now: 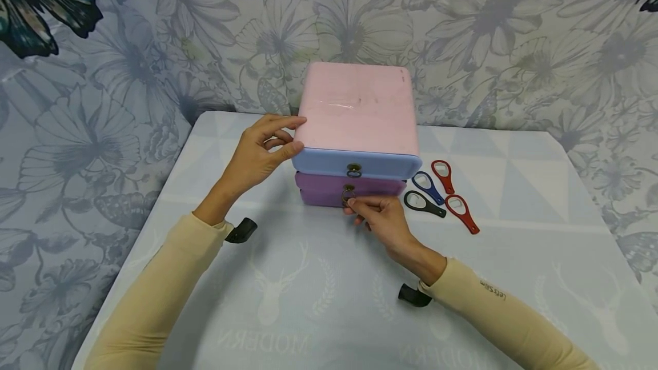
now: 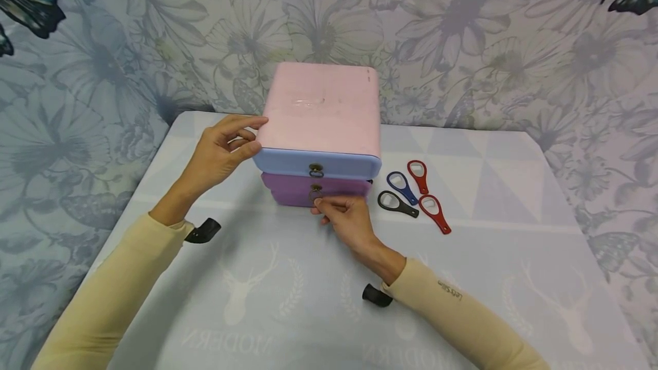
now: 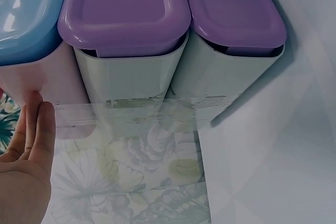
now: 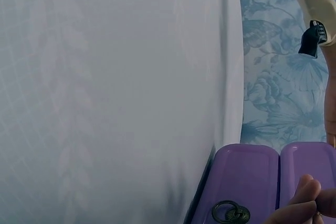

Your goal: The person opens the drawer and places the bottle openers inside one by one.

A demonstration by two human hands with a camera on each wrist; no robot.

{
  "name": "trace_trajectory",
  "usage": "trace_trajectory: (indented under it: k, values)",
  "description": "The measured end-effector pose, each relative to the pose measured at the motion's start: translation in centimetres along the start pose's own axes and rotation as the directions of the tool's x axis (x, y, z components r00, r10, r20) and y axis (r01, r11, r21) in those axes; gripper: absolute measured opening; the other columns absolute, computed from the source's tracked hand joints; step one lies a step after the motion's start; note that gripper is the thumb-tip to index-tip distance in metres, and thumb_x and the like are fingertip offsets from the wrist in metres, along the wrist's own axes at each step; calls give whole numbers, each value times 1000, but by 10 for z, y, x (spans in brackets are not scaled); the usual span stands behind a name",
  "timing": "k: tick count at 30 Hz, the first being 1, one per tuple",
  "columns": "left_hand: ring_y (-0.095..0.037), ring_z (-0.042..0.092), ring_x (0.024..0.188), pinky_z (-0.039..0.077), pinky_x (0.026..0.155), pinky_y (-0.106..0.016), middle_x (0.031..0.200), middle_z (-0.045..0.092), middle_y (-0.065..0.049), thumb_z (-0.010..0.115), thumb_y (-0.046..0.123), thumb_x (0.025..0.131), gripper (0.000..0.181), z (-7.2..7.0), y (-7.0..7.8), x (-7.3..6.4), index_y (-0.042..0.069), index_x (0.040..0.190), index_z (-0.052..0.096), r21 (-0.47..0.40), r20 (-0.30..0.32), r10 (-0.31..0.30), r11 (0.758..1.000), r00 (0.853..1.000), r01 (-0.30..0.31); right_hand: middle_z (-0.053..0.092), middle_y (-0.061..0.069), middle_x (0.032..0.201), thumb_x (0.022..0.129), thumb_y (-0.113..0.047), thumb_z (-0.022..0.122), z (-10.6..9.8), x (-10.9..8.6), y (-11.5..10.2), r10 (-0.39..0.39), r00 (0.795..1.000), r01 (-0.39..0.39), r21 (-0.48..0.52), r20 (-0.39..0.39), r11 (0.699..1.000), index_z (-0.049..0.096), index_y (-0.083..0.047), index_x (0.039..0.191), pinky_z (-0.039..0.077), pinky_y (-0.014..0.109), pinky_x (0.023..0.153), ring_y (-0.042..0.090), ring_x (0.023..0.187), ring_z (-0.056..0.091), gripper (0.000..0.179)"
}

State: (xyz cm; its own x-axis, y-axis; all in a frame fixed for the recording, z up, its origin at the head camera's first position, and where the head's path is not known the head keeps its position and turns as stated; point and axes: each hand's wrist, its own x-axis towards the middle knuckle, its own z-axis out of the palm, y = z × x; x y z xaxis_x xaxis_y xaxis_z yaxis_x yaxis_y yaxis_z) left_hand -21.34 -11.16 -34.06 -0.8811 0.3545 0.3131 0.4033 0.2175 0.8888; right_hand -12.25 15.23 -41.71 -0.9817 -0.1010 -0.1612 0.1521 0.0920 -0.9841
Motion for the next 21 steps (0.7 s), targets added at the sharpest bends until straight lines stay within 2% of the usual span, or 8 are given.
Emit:
trace_trajectory:
  k: [8,14,21]
  values:
    - [-22,59,101,49,107,-41,131,56,-6,72,11,93,46,1,2,-1,14,138,63,-17,-5,-9,1000,1000,9,77,-1,83,97,-19,68,1,-7,2,17,1000,-16,-38,10,999,76,3,110,44,23,57,11,68,61,27]
    - [-20,60,100,50,107,-39,127,58,-4,72,17,94,43,1,0,-2,19,136,65,4,-13,-3,1000,1000,3,78,3,85,96,-19,68,3,-16,3,31,999,-31,-58,15,998,77,0,109,43,22,56,14,69,61,24]
    - [-20,61,99,51,106,-39,125,58,-4,73,22,94,42,1,2,-2,22,135,66,15,-16,4,1000,1000,-4,77,8,89,96,-21,68,4,-26,2,45,998,-42,-75,41,996,75,2,111,44,23,57,11,69,61,28]
